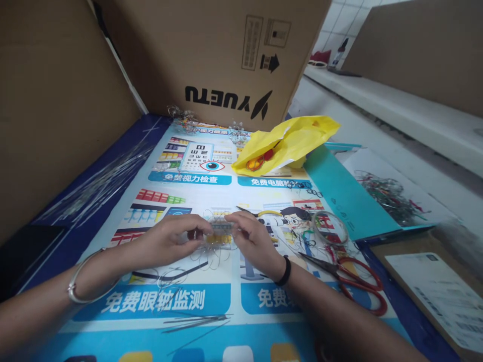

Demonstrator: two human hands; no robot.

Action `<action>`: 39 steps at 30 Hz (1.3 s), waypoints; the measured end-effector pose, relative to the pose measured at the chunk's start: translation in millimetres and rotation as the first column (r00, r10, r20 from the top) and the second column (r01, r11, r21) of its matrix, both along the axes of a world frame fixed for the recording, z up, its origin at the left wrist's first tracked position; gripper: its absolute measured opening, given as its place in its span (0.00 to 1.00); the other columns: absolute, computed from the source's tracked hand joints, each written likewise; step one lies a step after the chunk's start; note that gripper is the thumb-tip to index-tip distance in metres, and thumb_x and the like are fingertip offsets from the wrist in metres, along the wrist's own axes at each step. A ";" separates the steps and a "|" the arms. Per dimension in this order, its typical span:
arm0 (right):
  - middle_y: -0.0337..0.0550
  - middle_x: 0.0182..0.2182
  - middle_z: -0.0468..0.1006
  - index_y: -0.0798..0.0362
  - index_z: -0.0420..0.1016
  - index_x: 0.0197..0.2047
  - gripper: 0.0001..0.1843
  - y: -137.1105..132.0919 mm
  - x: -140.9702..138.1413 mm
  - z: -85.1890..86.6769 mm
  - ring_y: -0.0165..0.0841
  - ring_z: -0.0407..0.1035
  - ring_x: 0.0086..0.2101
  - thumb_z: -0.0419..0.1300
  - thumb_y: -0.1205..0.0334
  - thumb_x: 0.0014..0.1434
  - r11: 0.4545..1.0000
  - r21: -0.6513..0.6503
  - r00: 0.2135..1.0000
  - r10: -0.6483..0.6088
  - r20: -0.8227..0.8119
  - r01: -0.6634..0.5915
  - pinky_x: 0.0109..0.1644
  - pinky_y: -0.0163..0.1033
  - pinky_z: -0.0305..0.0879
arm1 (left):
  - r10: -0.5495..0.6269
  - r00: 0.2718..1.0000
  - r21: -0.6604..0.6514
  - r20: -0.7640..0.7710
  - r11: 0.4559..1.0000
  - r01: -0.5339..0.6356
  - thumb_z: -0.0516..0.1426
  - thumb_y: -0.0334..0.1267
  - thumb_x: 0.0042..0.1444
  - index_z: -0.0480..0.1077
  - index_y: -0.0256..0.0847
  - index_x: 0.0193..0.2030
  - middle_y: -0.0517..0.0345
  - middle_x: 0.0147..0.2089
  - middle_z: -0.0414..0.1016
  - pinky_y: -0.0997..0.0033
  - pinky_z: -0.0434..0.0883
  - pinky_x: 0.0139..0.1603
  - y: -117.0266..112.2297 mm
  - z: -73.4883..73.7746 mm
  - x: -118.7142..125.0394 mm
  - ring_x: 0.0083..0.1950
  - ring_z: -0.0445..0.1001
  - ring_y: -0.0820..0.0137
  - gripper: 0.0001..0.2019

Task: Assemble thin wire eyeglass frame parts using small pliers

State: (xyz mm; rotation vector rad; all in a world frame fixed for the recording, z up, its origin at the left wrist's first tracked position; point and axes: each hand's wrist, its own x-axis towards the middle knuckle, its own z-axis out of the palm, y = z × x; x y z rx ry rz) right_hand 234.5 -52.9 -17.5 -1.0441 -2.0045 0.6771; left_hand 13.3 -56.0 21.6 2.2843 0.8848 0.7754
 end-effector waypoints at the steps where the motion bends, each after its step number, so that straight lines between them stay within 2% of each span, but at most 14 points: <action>1: 0.47 0.41 0.74 0.51 0.72 0.46 0.15 -0.1 0.1 -0.4 0.35 0.69 0.42 0.53 0.71 0.56 1.000 -0.003 1.000 0.003 -0.006 -0.003 0.47 0.45 0.68 | -0.012 1.000 -0.014 0.000 1.000 0.012 0.53 0.27 0.51 0.69 0.40 0.41 0.59 0.35 0.75 0.75 0.70 0.32 -0.4 1.0 0.0 0.32 0.72 0.74 0.11; 9: 0.46 0.42 0.73 0.50 0.72 0.47 0.16 -3.1 0.7 2.8 0.31 0.69 0.35 0.55 0.70 0.55 0.999 -0.031 0.997 0.008 -0.072 -0.010 0.39 0.40 0.69 | -0.039 0.999 -0.051 0.003 0.998 0.040 0.54 0.27 0.52 0.70 0.41 0.41 0.59 0.36 0.76 0.74 0.70 0.34 -0.8 1.3 0.1 0.34 0.72 0.73 0.10; 12: 0.46 0.41 0.73 0.50 0.71 0.47 0.16 -3.3 1.0 5.1 0.31 0.68 0.34 0.54 0.69 0.56 1.000 0.000 0.995 0.014 -0.101 -0.014 0.40 0.40 0.69 | -0.109 0.993 -0.026 0.035 0.994 0.110 0.53 0.27 0.54 0.71 0.40 0.38 0.58 0.36 0.76 0.74 0.70 0.38 -0.8 1.8 0.9 0.37 0.73 0.73 0.08; 17: 0.45 0.40 0.73 0.50 0.71 0.48 0.15 -2.0 3.3 7.7 0.31 0.68 0.36 0.54 0.67 0.58 0.999 0.000 0.990 0.046 -0.133 -0.046 0.43 0.40 0.67 | -0.203 0.977 0.058 0.065 0.978 0.199 0.52 0.27 0.57 0.73 0.40 0.36 0.55 0.40 0.75 0.77 0.71 0.40 -2.7 0.8 2.9 0.40 0.74 0.74 0.09; 23: 0.45 0.39 0.72 0.51 0.71 0.49 0.15 -1.7 8.2 14.5 0.33 0.67 0.38 0.51 0.59 0.61 0.993 -0.067 0.980 0.086 -0.182 -0.100 0.46 0.43 0.64 | -0.186 0.982 0.230 0.010 0.957 0.179 0.51 0.28 0.58 0.72 0.40 0.41 0.52 0.42 0.74 0.74 0.72 0.39 -5.3 -5.9 3.8 0.42 0.73 0.71 0.10; 27: 0.49 0.45 0.67 0.52 0.65 0.56 0.25 -1.1 9.9 18.4 0.34 0.64 0.37 0.54 0.51 0.58 0.974 -0.069 0.966 0.202 -0.163 -0.216 0.36 0.40 0.65 | -0.150 0.989 0.288 -0.009 0.946 0.146 0.50 0.28 0.59 0.72 0.40 0.42 0.51 0.41 0.73 0.72 0.72 0.39 -6.2 -6.4 4.2 0.41 0.72 0.70 0.11; 30: 0.51 0.49 0.64 0.52 0.60 0.59 0.30 -0.5 9.9 17.2 0.34 0.63 0.38 0.57 0.54 0.54 0.962 -0.058 0.956 0.256 -0.145 -0.266 0.36 0.39 0.66 | -0.136 0.991 0.290 0.014 0.949 0.126 0.49 0.28 0.59 0.72 0.39 0.42 0.51 0.40 0.73 0.73 0.72 0.38 -5.9 -5.6 5.1 0.40 0.71 0.71 0.11; 35: 0.50 0.47 0.63 0.50 0.59 0.59 0.30 -1.7 8.4 12.1 0.34 0.63 0.40 0.57 0.64 0.52 0.960 -0.061 0.947 0.258 -0.193 -0.274 0.37 0.39 0.67 | -0.137 0.990 0.272 0.034 0.955 0.122 0.50 0.27 0.59 0.71 0.39 0.41 0.52 0.39 0.72 0.73 0.70 0.38 -4.7 -7.7 4.9 0.39 0.70 0.71 0.10; 39: 0.50 0.48 0.62 0.48 0.59 0.59 0.30 -3.8 7.0 11.2 0.34 0.63 0.40 0.55 0.68 0.52 0.961 -0.052 0.942 0.253 -0.222 -0.271 0.37 0.40 0.68 | -0.155 0.988 0.277 0.012 0.950 0.146 0.50 0.26 0.59 0.71 0.40 0.41 0.53 0.40 0.71 0.74 0.69 0.37 -4.7 -9.7 4.1 0.39 0.69 0.71 0.10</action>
